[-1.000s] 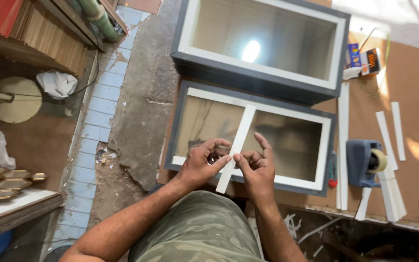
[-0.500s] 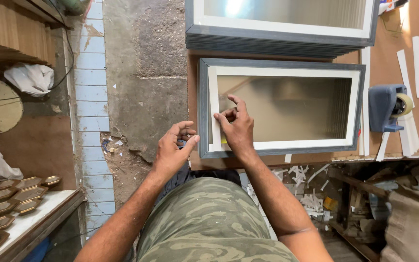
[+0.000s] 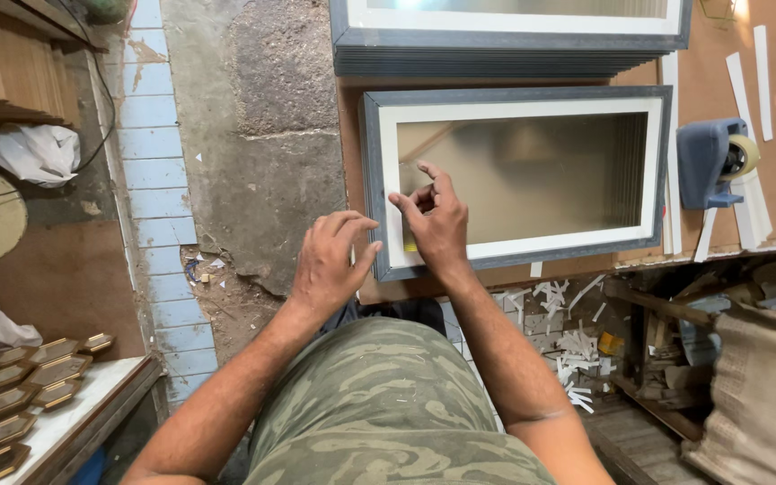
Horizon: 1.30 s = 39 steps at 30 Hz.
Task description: The person assembles a window frame by cutting white plastic strips to size with scissors and fitting them into the frame's grooves. They repeatedly measure, cut, and insert the strips to complete the frame's perimeter.
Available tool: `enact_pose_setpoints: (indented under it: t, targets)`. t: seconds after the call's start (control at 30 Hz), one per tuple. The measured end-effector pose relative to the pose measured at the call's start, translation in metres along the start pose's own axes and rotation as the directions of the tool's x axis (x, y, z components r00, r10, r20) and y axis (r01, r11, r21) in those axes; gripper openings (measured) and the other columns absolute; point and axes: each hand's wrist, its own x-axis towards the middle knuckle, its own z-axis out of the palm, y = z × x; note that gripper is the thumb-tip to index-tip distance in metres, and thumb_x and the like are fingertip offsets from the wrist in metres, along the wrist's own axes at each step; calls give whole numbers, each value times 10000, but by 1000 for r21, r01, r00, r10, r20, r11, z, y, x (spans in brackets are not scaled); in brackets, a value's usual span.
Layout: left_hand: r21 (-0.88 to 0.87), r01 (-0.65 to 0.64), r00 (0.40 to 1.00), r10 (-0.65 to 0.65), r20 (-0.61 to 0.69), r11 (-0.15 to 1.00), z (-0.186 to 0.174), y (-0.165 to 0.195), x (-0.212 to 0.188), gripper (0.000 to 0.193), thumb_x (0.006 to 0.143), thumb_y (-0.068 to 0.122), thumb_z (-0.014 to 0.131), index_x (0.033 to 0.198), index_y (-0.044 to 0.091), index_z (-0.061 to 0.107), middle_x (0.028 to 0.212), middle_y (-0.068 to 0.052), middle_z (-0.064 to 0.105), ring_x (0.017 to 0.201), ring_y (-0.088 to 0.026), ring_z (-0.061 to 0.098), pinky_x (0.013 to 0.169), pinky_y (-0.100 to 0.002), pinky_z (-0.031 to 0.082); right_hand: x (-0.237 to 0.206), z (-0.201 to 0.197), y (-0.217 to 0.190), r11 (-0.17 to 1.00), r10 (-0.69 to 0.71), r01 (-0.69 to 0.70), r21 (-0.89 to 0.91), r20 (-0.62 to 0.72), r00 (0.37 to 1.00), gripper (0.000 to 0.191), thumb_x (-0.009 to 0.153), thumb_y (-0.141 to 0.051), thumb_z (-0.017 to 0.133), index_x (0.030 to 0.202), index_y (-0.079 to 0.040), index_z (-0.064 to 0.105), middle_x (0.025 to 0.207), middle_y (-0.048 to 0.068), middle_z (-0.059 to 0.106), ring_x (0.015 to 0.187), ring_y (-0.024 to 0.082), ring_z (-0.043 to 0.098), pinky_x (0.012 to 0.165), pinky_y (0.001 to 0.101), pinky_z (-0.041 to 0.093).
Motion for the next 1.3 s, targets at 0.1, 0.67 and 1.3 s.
enact_pose_setpoints:
  t: [0.1, 0.67, 1.3]
  targets:
    - [146, -222, 975, 221, 22, 964, 10, -1, 13, 332, 930, 236, 743, 1226, 102, 674, 1346, -64, 603, 1315, -252, 531, 1103, -442, 409, -9, -19, 10, 999, -1, -3, -32, -110, 994, 393, 961, -243, 775, 1270, -34, 652, 879, 48, 700, 752, 120, 681, 609, 275, 561]
    - [393, -430, 896, 332, 294, 813, 25, -14, 40, 584, 908, 426, 703, 1352, 57, 619, 1465, -68, 527, 1421, -241, 399, 1209, -464, 274, -96, -37, 35, 780, 369, -431, 453, 224, 902, 470, 974, -88, 693, 1428, -44, 575, 771, 48, 673, 628, 90, 636, 549, 239, 561]
    - [433, -325, 924, 184, 336, 841, 25, 2, 43, 615, 822, 399, 780, 1331, 98, 614, 1439, -51, 510, 1419, -229, 380, 1178, -581, 247, -50, -31, 2, 910, 287, -185, -370, 242, 927, 346, 863, -293, 827, 918, -56, 583, 619, 122, 645, 583, 267, 652, 555, 371, 498]
